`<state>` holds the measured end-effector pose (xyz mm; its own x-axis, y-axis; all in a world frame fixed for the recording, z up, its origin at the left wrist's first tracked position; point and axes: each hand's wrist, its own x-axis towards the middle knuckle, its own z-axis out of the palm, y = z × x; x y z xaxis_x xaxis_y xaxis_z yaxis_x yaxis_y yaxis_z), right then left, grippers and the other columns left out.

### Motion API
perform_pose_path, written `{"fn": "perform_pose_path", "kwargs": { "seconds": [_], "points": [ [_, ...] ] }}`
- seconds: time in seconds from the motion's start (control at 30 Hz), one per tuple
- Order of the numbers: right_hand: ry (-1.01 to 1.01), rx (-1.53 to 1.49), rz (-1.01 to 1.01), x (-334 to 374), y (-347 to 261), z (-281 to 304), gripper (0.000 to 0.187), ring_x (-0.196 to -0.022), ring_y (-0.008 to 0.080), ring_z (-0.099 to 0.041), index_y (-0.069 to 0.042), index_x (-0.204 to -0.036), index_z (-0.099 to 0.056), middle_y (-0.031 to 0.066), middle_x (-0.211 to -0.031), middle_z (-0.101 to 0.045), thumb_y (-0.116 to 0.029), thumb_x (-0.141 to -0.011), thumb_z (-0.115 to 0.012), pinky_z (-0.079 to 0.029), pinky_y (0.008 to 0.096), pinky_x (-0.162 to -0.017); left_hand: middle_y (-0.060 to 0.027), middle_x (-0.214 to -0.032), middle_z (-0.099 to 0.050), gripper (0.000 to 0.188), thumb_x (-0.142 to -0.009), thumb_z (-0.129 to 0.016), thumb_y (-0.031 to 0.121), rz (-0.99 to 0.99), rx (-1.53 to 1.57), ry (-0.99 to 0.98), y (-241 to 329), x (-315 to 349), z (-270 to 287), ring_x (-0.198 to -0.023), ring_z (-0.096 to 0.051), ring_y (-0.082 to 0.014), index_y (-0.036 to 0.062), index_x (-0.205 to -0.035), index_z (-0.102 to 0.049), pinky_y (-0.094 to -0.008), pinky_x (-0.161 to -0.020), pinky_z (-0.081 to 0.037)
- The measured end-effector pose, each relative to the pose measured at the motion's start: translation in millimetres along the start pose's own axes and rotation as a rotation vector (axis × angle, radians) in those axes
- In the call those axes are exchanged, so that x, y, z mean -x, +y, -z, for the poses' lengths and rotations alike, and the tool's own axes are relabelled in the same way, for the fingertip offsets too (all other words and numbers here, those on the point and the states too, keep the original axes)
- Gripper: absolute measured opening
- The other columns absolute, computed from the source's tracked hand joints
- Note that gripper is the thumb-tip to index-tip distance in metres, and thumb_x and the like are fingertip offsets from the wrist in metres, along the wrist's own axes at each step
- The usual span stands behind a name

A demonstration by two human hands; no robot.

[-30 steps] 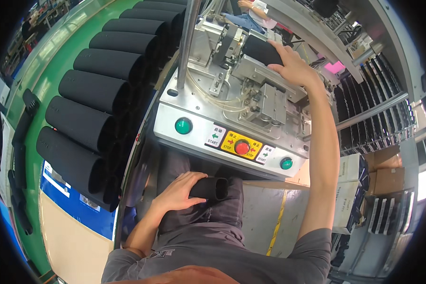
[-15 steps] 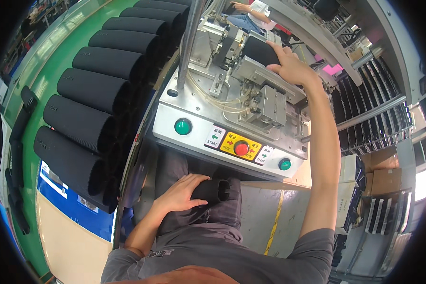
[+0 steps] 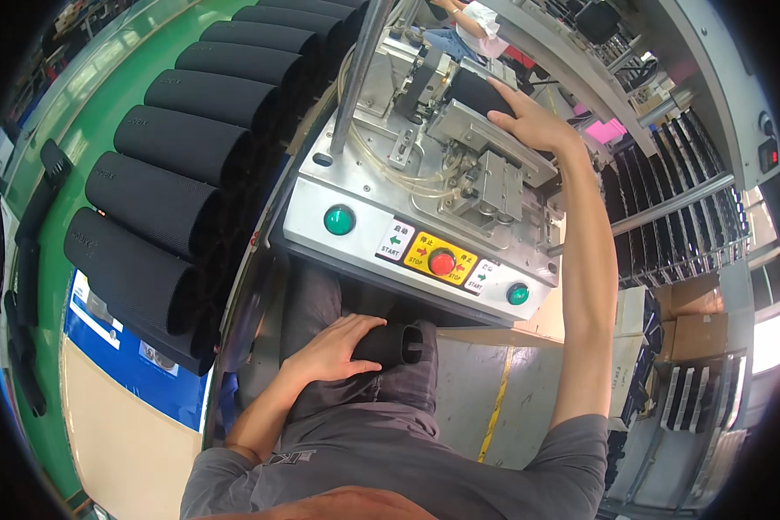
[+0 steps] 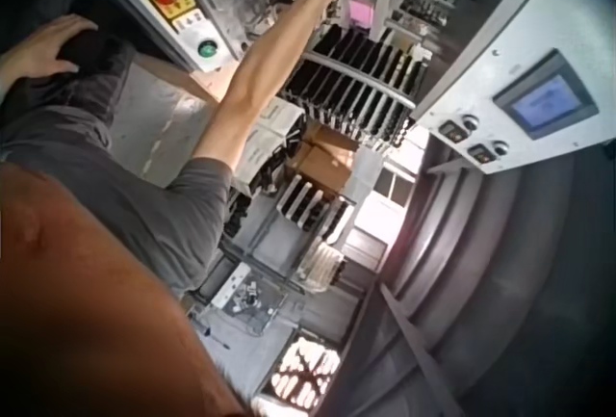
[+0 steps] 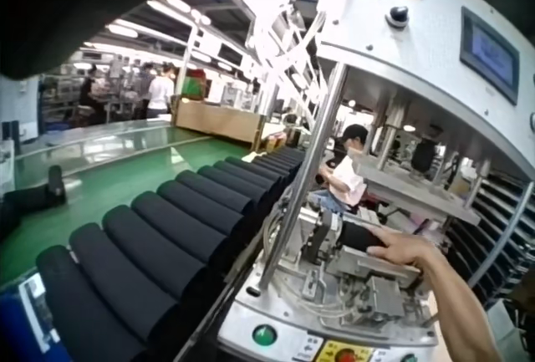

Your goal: Manually feeding foam components into a sealing machine on a production line.

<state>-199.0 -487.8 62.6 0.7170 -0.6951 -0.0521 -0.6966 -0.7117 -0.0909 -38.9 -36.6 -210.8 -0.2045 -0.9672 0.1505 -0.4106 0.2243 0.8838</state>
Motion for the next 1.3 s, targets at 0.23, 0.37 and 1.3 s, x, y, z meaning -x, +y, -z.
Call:
{"fn": "perform_pose_path", "kwargs": {
  "seconds": [0.23,0.37,1.3],
  "points": [
    [-0.169,-0.081,-0.091,-7.9,-1.9,24.9,0.075,-0.149,0.0333,-0.059,-0.031,-0.174,-0.04,0.0051,-0.171,-0.055,-0.032,-0.106,-0.071,-0.047,0.0462,-0.121,-0.016,-0.15,-0.063,0.079,-0.091,-0.088,0.032,0.022,0.049,-0.002,-8.4,-5.7,2.0,-0.134,-0.062,-0.0379,0.0064,-0.157,-0.054,-0.0451,-0.117,-0.048],
    [-0.029,-0.043,-0.043,-1.5,2.2,12.2,0.074,-0.147,0.033,-0.061,-0.031,-0.173,-0.043,0.0054,-0.168,-0.058,-0.028,-0.104,-0.071,-0.047,0.0449,-0.119,-0.0154,-0.15,-0.063,0.08,-0.09,-0.089,0.032,-0.016,0.045,0.029,-15.4,-18.5,4.0,-0.134,-0.062,-0.0376,0.0068,-0.157,-0.054,-0.0447,-0.117,-0.048],
    [1.167,-0.502,0.149,194.0,-41.8,-119.6,0.043,-0.129,0.0283,-0.065,-0.004,-0.147,-0.066,0.0122,-0.144,-0.07,-0.013,-0.105,-0.063,-0.048,0.0391,-0.112,-0.0197,-0.175,-0.047,0.066,-0.068,-0.089,0.012,0.081,-0.656,0.42,55.7,-34.9,72.5,-0.125,-0.068,-0.0362,0.0034,-0.127,-0.06,-0.0413,-0.106,-0.054]
  ]
}}
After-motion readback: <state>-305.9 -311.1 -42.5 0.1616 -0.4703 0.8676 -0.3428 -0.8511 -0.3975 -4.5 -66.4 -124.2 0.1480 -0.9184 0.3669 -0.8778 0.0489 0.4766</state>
